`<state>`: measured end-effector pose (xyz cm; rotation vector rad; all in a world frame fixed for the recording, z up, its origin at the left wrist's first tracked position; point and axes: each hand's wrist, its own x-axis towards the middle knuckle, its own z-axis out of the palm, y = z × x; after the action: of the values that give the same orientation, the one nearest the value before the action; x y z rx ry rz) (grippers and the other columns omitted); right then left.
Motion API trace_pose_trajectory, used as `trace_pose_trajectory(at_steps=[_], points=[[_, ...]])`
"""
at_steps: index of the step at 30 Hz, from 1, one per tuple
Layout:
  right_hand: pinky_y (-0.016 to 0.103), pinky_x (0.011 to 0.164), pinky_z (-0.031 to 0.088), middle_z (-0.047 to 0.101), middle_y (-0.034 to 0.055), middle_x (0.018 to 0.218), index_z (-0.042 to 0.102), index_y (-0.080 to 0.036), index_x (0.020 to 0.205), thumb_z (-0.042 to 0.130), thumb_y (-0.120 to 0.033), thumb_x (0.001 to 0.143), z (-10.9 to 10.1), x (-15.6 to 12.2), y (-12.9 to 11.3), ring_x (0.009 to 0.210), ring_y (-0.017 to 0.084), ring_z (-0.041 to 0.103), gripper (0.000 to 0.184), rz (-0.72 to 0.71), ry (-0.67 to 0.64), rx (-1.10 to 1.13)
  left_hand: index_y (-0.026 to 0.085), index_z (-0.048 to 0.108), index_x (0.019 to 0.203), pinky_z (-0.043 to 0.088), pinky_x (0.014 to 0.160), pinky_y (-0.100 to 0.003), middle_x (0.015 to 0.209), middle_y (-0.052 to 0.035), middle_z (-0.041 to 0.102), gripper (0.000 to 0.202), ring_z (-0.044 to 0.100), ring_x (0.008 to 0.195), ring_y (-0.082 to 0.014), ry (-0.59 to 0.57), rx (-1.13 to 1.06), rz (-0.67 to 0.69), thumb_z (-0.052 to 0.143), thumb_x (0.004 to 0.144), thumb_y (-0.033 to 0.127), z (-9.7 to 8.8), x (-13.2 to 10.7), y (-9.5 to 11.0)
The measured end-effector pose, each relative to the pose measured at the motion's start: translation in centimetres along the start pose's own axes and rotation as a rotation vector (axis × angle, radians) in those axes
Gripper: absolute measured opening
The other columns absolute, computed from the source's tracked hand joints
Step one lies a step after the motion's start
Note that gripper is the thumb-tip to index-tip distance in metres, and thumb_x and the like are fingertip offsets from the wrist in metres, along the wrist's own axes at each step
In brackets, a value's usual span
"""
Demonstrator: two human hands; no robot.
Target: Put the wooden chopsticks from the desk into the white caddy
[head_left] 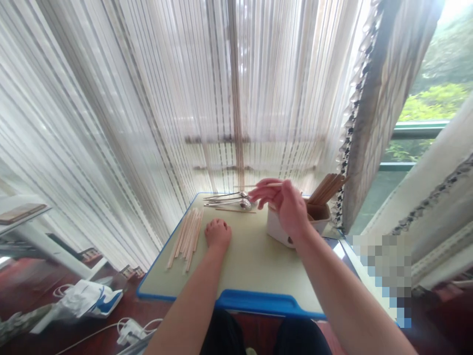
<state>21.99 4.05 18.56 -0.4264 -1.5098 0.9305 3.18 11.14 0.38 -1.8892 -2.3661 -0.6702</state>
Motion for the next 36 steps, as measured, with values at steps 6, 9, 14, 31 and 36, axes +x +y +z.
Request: trace_pose_trajectory(at_steps=[6, 9, 14, 31, 36], points=[[0.025, 0.051, 0.051, 0.070, 0.0101, 0.076, 0.061, -0.015, 0.081, 0.032, -0.073, 0.078, -5.7, 1.7, -5.3, 0.069, 0.019, 0.068, 0.065, 0.100, 0.236, -0.136, 0.019, 0.065, 0.089, 0.038, 0.085, -0.037, 0.105, -0.0106, 0.060, 0.025, 0.051, 0.102, -0.0254, -0.010, 0.023, 0.021, 0.046, 0.079, 0.030, 0.0, -0.1, -0.1], [0.024, 0.045, 0.048, 0.069, 0.0108, 0.068, 0.061, -0.014, 0.075, 0.032, -0.076, 0.076, -7.0, 1.3, -6.1, 0.061, 0.019, 0.067, 0.068, 0.228, 0.274, -0.212, 0.019, 0.065, 0.090, 0.038, 0.086, -0.037, 0.106, -0.0111, 0.061, 0.025, 0.051, 0.103, -0.0259, -0.021, 0.026, 0.023, 0.046, 0.079, 0.031, 0.0, -0.1, -0.2], [0.023, 0.044, 0.048, 0.069, 0.0121, 0.069, 0.061, -0.013, 0.074, 0.036, -0.073, 0.077, -6.6, 0.9, -4.8, 0.057, 0.017, 0.066, 0.065, 0.420, 0.212, -0.313, 0.019, 0.065, 0.091, 0.038, 0.086, -0.037, 0.106, -0.0114, 0.061, 0.026, 0.051, 0.104, -0.0261, -0.030, 0.023, 0.028, 0.045, 0.080, 0.031, -0.1, -0.1, -0.2], [0.022, 0.049, 0.037, 0.067, 0.0057, 0.066, 0.070, -0.013, 0.080, 0.045, -0.038, 0.087, -6.6, 6.6, 1.8, 0.045, 0.009, 0.051, 0.036, 0.560, -0.148, -1.146, 0.019, 0.064, 0.087, 0.036, 0.085, -0.034, 0.102, -0.0092, 0.061, 0.022, 0.051, 0.100, -0.0233, -0.022, -0.021, 0.043, 0.047, 0.079, 0.030, -0.1, -0.1, -0.7], [0.022, 0.053, 0.036, 0.068, 0.0048, 0.070, 0.071, -0.015, 0.077, 0.056, -0.027, 0.076, -6.6, 6.8, 1.8, 0.056, 0.011, 0.054, 0.020, 0.491, -0.151, -1.235, 0.019, 0.063, 0.086, 0.037, 0.083, -0.033, 0.101, -0.0078, 0.061, 0.021, 0.051, 0.098, -0.0235, -0.012, -0.020, 0.038, 0.047, 0.079, 0.031, 0.0, -0.1, -0.8]])
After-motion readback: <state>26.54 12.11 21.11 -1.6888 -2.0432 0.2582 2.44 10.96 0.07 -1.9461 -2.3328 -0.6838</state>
